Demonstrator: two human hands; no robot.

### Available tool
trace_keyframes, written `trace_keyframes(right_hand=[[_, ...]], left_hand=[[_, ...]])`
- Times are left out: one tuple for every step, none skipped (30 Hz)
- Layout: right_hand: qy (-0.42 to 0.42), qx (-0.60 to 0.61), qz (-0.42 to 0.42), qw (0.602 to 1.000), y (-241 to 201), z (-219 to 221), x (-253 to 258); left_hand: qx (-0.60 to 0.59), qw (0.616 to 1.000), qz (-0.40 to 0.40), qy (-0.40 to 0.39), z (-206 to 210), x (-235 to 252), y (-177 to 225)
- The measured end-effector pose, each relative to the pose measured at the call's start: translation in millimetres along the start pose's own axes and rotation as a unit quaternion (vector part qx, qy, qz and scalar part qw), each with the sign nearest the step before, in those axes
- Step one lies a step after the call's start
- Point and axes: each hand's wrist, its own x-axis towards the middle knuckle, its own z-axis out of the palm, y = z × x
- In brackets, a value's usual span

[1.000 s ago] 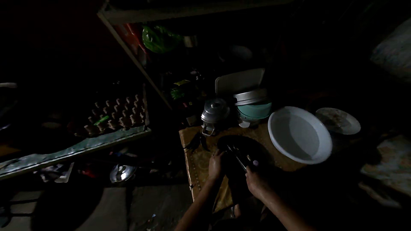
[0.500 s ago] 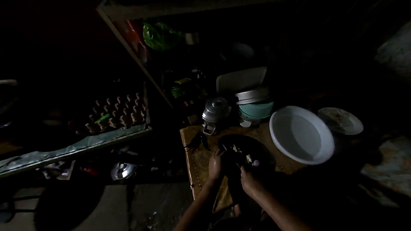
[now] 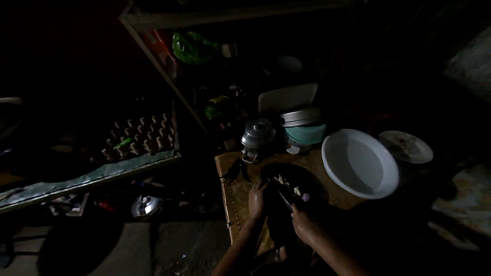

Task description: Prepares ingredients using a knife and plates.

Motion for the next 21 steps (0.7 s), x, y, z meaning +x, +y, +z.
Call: trace_keyframes(right_hand=[[-0.003, -0.002, 0.004, 1.000, -1.3, 0.1, 0.9], [-0.008, -0.001, 0.006, 1.000, -2.8, 0.0, 3.3], [-0.012, 0.000, 0.004, 1.000, -4.2, 0.3, 6.8], [-0.009, 0.001, 0.001, 1.000, -5.6, 1.6, 11.5], [-0.001, -0.001, -0.003, 1.000, -7.1, 2.8, 16.0], [0.008, -0.007, -0.005, 1.000, -7.7, 4.5, 19.4], [0.014, -0.008, -0.006, 1.000, -7.2, 6.5, 21.3], [0.018, -0.005, -0.007, 1.000, -5.0, 8.8, 21.6], [0.020, -0.003, -0.009, 1.000, -0.9, 10.5, 20.2], [0.020, 0.003, -0.011, 1.000, 4.4, 11.3, 17.7], [0.015, 0.010, -0.012, 1.000, 9.1, 9.8, 14.4], [0.013, 0.014, -0.011, 1.000, 12.8, 6.3, 11.2], [0.012, 0.019, -0.008, 1.000, 15.2, 1.3, 7.9], [0.013, 0.025, -0.006, 1.000, 16.8, -4.3, 4.7], [0.014, 0.032, -0.004, 0.999, 17.4, -10.3, 1.6], [0.018, 0.041, -0.002, 0.999, 17.6, -16.0, -1.4], [0.024, 0.051, 0.003, 0.998, 17.8, -21.2, -4.0], [0.026, 0.064, 0.008, 0.998, 18.3, -26.5, -7.1], [0.030, 0.083, 0.008, 0.996, 20.1, -30.1, -9.4], [0.031, 0.101, 0.008, 0.994, 21.8, -33.5, -12.0], [0.039, 0.110, 0.008, 0.993, 23.8, -35.5, -13.7]], left_hand=[[0.003, 1.000, -0.002, -0.001, -0.4, 0.2, -0.5], [0.003, 1.000, 0.001, 0.000, 0.3, 1.1, -2.1], [0.003, 1.000, -0.004, -0.012, -0.2, 1.7, -2.4], [0.008, 0.999, -0.014, -0.028, -1.4, 2.0, -1.7], [0.016, 0.999, -0.019, -0.039, -3.0, 2.8, -0.7], [0.023, 0.998, -0.023, -0.050, -4.7, 3.6, 0.4], [0.031, 0.998, -0.024, -0.057, -6.9, 4.3, 1.6], [0.037, 0.997, -0.021, -0.057, -8.4, 5.3, 2.3], [0.042, 0.997, -0.023, -0.059, -9.3, 5.9, 3.0], [0.050, 0.996, -0.029, -0.066, -9.5, 6.1, 3.7], [0.059, 0.995, -0.032, -0.070, -9.1, 6.7, 4.4], [0.067, 0.995, -0.030, -0.072, -8.6, 7.8, 5.8], [0.071, 0.995, -0.021, -0.072, -7.6, 9.2, 8.1], [0.069, 0.995, -0.008, -0.070, -6.1, 10.5, 10.5], [0.068, 0.995, 0.003, -0.073, -6.3, 12.4, 14.2], [0.069, 0.995, 0.011, -0.076, -7.9, 14.8, 18.2], [0.068, 0.995, 0.015, -0.075, -11.1, 18.1, 22.8], [0.065, 0.995, 0.015, -0.073, -15.2, 22.2, 27.5], [0.061, 0.995, 0.016, -0.074, -18.8, 27.1, 31.3], [0.063, 0.994, 0.018, -0.090, -22.0, 32.7, 34.7], [0.073, 0.990, 0.020, -0.119, -24.0, 39.5, 37.7]])
